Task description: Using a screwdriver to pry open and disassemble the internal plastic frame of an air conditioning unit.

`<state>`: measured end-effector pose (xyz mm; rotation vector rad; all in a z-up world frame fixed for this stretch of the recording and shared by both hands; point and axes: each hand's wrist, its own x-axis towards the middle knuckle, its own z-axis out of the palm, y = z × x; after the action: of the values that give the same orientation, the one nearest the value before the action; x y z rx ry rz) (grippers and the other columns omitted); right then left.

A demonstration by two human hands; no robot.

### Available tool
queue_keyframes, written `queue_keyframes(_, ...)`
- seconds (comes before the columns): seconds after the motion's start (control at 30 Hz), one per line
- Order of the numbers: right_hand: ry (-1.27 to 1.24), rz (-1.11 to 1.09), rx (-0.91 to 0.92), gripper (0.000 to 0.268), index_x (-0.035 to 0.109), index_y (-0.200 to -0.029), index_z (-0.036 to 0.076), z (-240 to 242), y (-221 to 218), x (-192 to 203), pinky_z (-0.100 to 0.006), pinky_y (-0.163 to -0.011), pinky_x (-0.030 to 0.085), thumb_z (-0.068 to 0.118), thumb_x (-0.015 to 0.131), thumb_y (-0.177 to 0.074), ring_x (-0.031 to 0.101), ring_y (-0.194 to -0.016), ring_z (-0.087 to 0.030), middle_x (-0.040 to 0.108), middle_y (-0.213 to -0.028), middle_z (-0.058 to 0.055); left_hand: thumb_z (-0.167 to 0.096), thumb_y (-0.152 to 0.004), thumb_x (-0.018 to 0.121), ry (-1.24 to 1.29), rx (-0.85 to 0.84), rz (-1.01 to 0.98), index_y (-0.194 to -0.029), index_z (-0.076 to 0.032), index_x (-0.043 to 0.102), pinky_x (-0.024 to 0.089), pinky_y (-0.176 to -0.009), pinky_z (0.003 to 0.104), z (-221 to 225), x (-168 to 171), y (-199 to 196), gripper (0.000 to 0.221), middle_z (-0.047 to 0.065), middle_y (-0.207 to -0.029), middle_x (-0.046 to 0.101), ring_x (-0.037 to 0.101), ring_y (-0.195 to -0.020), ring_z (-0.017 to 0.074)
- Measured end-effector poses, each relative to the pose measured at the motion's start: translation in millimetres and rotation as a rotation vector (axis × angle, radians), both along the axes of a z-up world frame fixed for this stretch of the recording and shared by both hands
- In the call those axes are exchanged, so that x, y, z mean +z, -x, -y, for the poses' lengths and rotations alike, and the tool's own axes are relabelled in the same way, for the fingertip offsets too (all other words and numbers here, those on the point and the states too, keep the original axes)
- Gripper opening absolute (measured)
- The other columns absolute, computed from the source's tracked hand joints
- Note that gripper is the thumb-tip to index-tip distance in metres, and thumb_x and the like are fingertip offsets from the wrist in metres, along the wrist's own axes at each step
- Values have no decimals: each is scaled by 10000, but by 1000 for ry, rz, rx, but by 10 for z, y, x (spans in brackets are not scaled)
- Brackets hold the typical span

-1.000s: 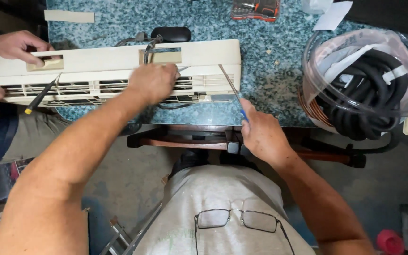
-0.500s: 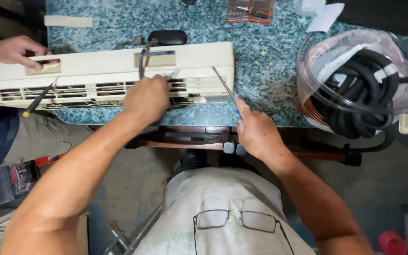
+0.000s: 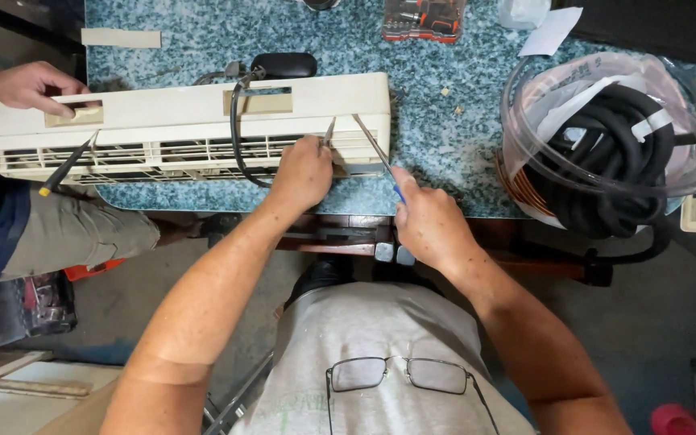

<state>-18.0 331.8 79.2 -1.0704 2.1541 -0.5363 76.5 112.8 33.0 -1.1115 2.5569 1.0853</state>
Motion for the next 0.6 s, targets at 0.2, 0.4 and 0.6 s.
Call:
queue_keyframes(0.2, -18, -51, 52, 593, 417, -1553, 29, -16, 64, 19, -610, -614, 635, 158, 516, -984, 733, -861, -508, 714, -986, -324, -183, -980, 452, -42, 32, 5, -1057, 103, 708, 606, -771, 565, 48, -285, 105, 392, 329, -932, 718, 716, -986, 499)
queue_keyframes(0.4, -76, -16, 68, 577, 461, -1525, 25, 0, 156, 170, -630, -642, 626, 160, 504, -966, 729, -836, -535, 724, -944, -332, -221, -963, 461, -22, 86, 48, -1030, 91, 728, 594, -795, 591, -70, -121, 210, 416, 325, -942, 725, 705, -1014, 499)
queue_keyframes(0.6, -35, -89, 120, 556, 477, -1501, 12, -15, 153, 43, -626, -628, 627, 138, 514, -961, 732, -816, -535, 717, -908, -335, -191, -966, 452, -30, 233, 21, -1103, 117, 705, 567, -904, 600, -253, -327, 277, 421, 362, -1033, 709, 674, -1093, 523)
